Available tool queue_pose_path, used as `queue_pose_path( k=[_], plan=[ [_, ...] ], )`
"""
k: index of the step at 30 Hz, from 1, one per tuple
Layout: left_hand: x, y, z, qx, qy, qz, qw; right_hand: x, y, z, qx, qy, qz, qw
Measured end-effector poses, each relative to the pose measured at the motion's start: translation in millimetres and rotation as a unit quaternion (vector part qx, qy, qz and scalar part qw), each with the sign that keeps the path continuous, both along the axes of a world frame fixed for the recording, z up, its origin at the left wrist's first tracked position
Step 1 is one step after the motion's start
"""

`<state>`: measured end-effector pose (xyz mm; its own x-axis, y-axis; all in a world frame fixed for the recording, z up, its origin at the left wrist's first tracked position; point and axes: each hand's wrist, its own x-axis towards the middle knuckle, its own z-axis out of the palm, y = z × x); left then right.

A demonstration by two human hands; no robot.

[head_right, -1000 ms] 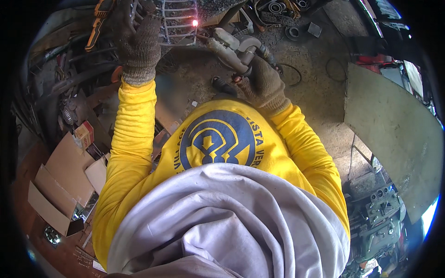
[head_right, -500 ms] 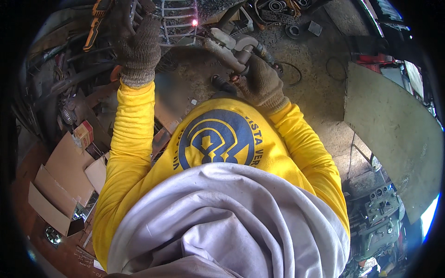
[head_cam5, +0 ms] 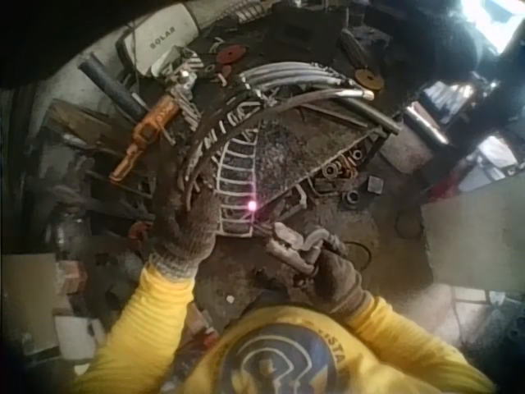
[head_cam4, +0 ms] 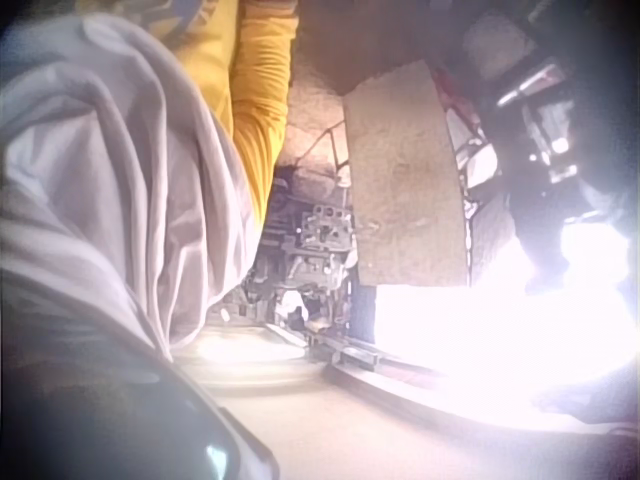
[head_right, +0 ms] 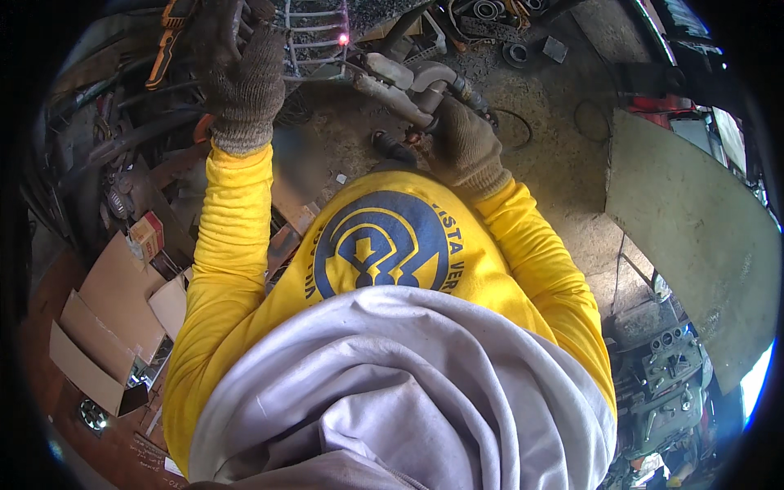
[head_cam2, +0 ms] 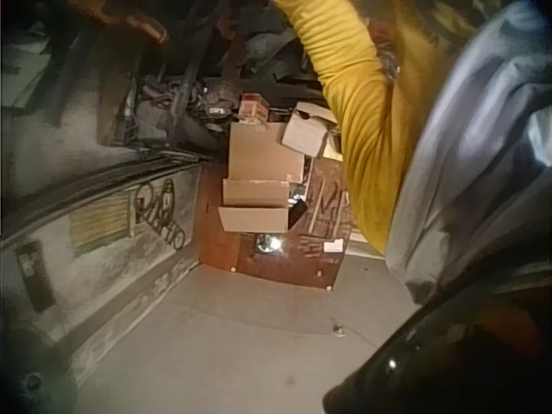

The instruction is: The person welds a curved metal grill onto a metal base using a welding tool, holding the grill in place with a gloved hand while applying the tool to various points.

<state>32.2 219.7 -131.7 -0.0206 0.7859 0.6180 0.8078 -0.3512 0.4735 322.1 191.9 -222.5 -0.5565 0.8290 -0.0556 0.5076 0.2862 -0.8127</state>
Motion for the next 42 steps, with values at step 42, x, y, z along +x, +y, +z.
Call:
queue_pose_path(
  k=[42],
  plan=[
    [-10.7, 4.4, 2.7, 0.023, 0.026, -0.018, 0.999, -3.6, -8.2, -14.6, 0.033, 0.117, -0.008, 0.993]
  ],
)
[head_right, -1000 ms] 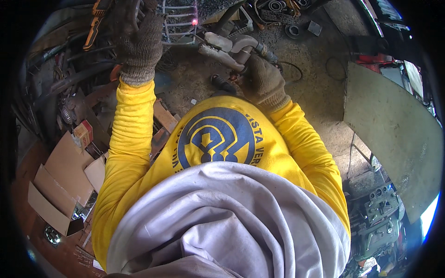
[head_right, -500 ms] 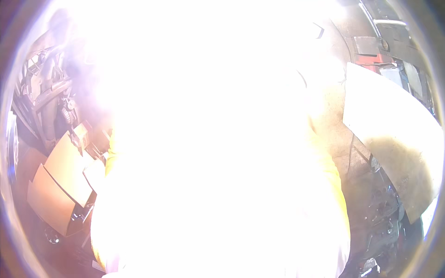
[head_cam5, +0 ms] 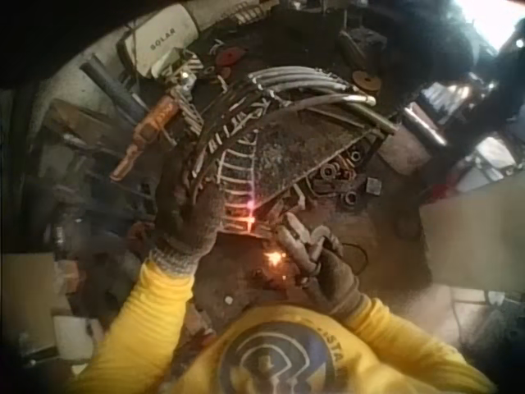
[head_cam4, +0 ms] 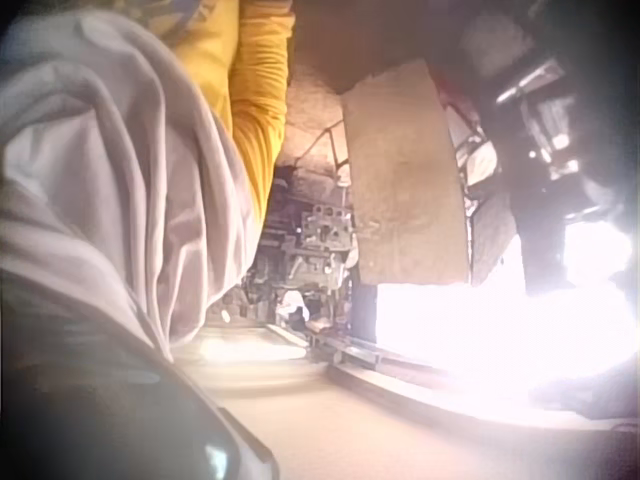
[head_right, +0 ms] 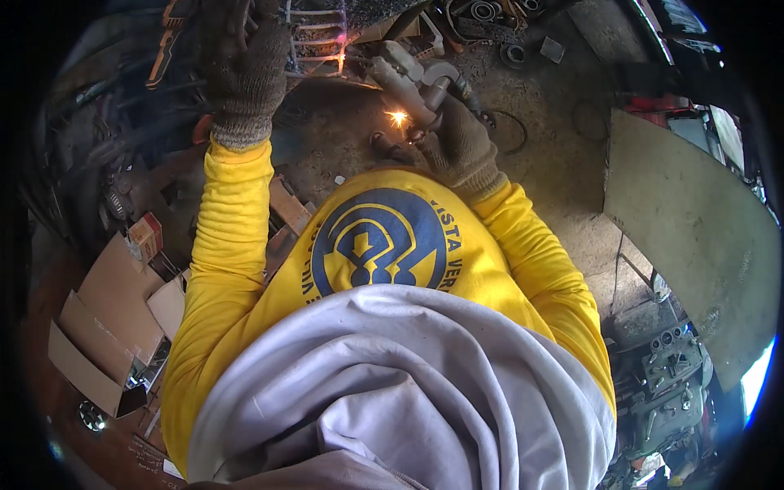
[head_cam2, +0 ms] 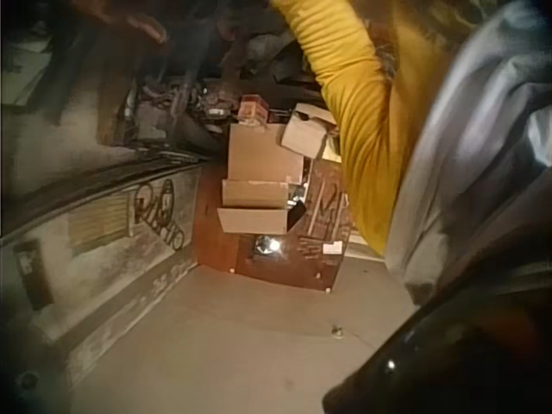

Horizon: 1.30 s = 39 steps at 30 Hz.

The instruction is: The person welds a curved metal grill onto a metal base using a welding tool, holding the grill in place with a gloved hand while applying the tool to various points.

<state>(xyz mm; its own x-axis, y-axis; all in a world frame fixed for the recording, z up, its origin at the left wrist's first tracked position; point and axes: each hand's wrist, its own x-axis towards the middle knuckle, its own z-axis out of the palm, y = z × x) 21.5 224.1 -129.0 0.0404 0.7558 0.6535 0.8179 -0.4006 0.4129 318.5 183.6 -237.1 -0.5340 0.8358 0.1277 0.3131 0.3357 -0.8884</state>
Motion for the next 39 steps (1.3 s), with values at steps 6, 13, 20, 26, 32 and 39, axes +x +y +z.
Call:
queue_pose_path(
  k=[6, 13, 20, 26, 32, 39],
  plan=[
    [5.5, 4.7, -0.9, 0.033, 0.017, 0.002, 0.999, 4.5, -3.8, -3.6, -0.054, -0.008, -0.006, 0.998],
    [10.0, -1.6, 4.1, -0.002, -0.01, -0.009, 1.0, 1.5, -2.9, 3.9, -0.05, -0.025, -0.006, 0.998],
    [9.1, -12.0, 5.3, -0.002, 0.149, 0.104, 0.983, 2.0, 8.4, 28.2, 0.168, -0.166, 0.071, 0.969],
    [12.7, -10.9, 3.6, -0.007, 0.123, 0.077, 0.989, -14.5, 16.8, 62.7, 0.132, -0.198, 0.083, 0.968],
    [12.4, -3.7, 0.9, -0.002, 0.088, 0.019, 0.996, 6.7, 11.9, 16.0, 0.087, 0.038, 0.093, 0.991],
    [4.9, -10.4, -24.7, 0.061, 0.25, 0.053, 0.965, 7.4, 1.8, 12.5, -0.057, 0.031, 0.039, 0.997]
  ],
)
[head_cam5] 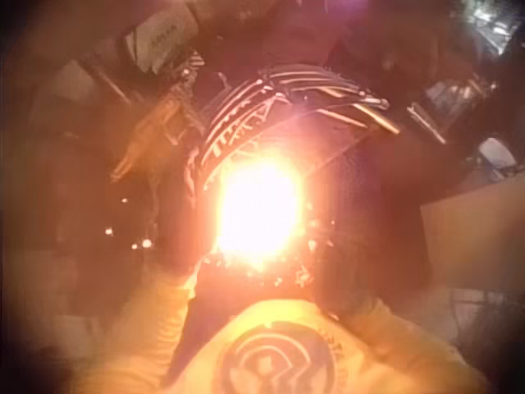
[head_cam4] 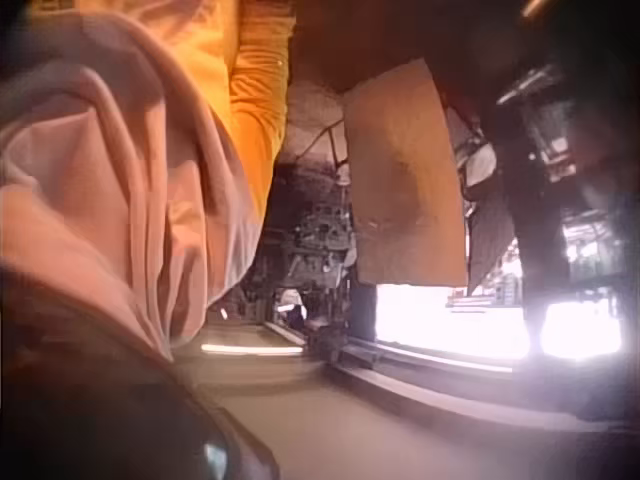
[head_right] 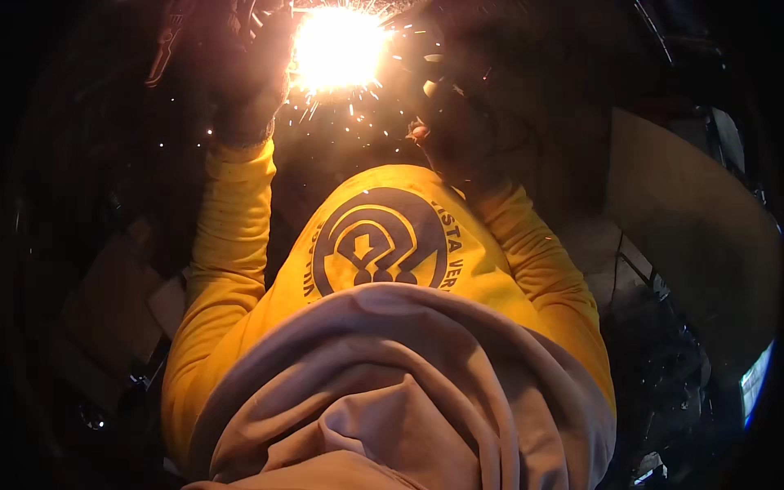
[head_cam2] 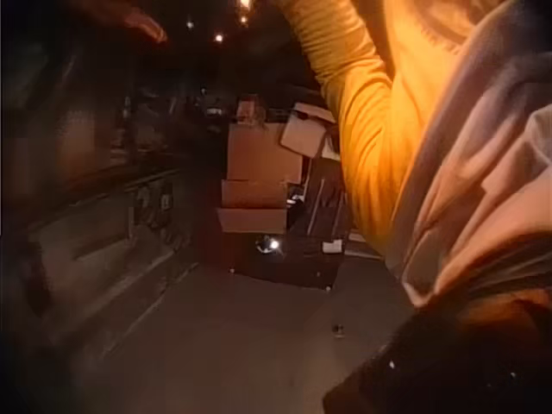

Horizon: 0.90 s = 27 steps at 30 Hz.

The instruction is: The person welds a curved metal grill onto a metal base using a welding tool, holding the grill in place with a gloved hand while applying the tool to various points.

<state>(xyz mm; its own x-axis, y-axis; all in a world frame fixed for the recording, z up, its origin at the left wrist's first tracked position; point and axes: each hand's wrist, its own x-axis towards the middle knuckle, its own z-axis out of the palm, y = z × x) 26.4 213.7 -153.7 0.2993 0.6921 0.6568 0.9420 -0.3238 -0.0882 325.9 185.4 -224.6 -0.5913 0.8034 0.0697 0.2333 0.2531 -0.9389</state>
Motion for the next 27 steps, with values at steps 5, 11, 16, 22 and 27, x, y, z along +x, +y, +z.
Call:
queue_pose_path(
  k=[5, 11, 16, 22, 27],
  plan=[
    [8.4, -15.2, 11.4, -0.116, -0.079, 0.122, 0.983, -3.4, 6.3, 9.5, 0.164, 0.038, -0.019, 0.986],
    [13.2, 6.4, 36.2, -0.088, -0.099, -0.011, 0.991, -6.8, -1.7, -9.6, 0.042, 0.099, -0.043, 0.993],
    [11.0, 4.5, 29.4, -0.099, -0.191, -0.002, 0.977, -7.8, -1.9, 18.1, 0.015, 0.054, -0.043, 0.997],
    [3.9, 8.9, 33.3, -0.1, -0.192, -0.064, 0.974, -0.3, -2.9, 3.0, -0.018, -0.039, -0.037, 0.998],
    [5.6, 12.2, 26.5, -0.037, -0.193, -0.06, 0.979, -1.6, -1.9, -5.8, -0.017, -0.031, -0.033, 0.999]
  ],
)
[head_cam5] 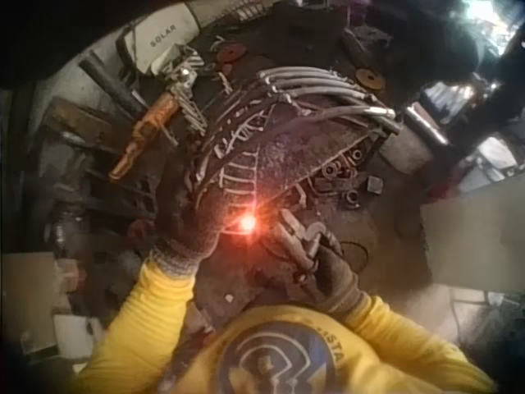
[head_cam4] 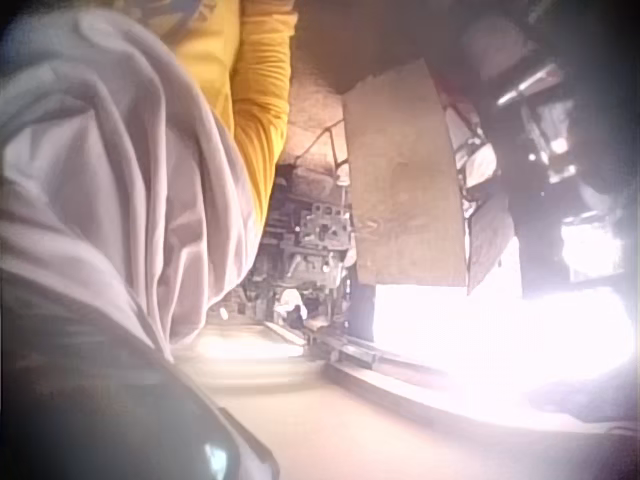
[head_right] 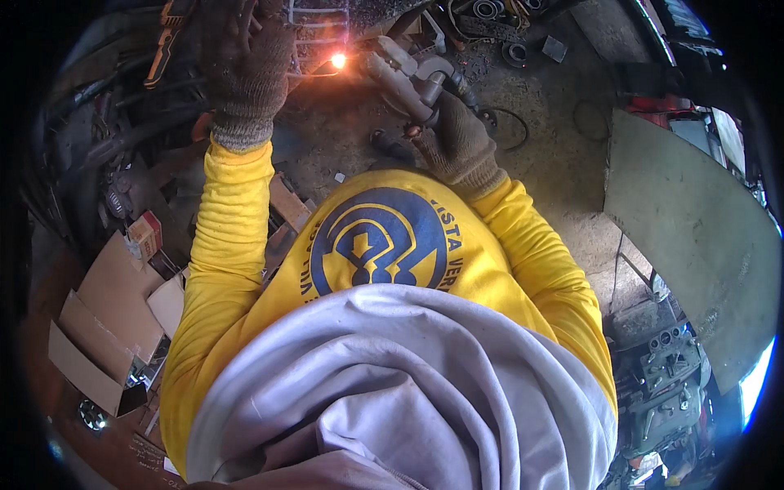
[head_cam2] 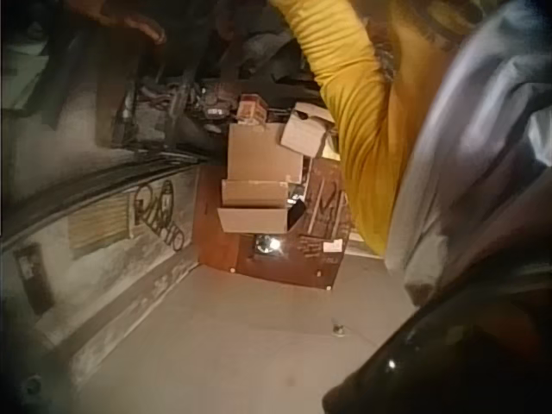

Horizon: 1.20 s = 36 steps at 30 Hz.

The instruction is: The person welds a curved metal grill onto a metal base using a welding tool, holding the grill in place with a gloved hand while applying the tool to various points.

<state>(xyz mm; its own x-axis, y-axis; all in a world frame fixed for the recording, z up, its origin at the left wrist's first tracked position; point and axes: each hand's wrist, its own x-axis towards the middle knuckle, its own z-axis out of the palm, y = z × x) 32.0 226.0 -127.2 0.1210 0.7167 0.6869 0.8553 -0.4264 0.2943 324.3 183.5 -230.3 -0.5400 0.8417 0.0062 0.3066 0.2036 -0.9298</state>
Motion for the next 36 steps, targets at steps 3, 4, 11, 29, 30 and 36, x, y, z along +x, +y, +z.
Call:
queue_pose_path(
  k=[3, 4, 11, 29, 30, 36],
  plan=[
    [0.4, -4.2, 4.6, -0.019, 0.027, 0.026, 0.999, -13.7, 12.7, 24.6, 0.125, 0.013, 0.032, 0.992],
    [-0.5, -8.0, 6.6, -0.024, 0.045, 0.039, 0.998, -11.6, 13.0, 18.8, 0.181, 0.0, 0.058, 0.982],
    [-1.5, -16.8, 4.2, -0.044, 0.051, 0.048, 0.997, -3.4, 12.5, -8.1, 0.14, 0.045, 0.066, 0.987],
    [-2.0, -15.9, 2.3, -0.058, 0.036, 0.028, 0.997, -5.9, 4.4, 0.6, 0.031, -0.116, 0.021, 0.993],
    [-2.7, -14.5, 2.6, -0.057, 0.032, 0.027, 0.997, -2.8, 5.7, -2.8, 0.019, -0.089, 0.016, 0.996],
    [-0.4, -14.3, 1.2, -0.062, 0.025, 0.031, 0.997, -1.7, 4.9, -12.5, 0.081, 0.087, 0.011, 0.993]
  ],
)
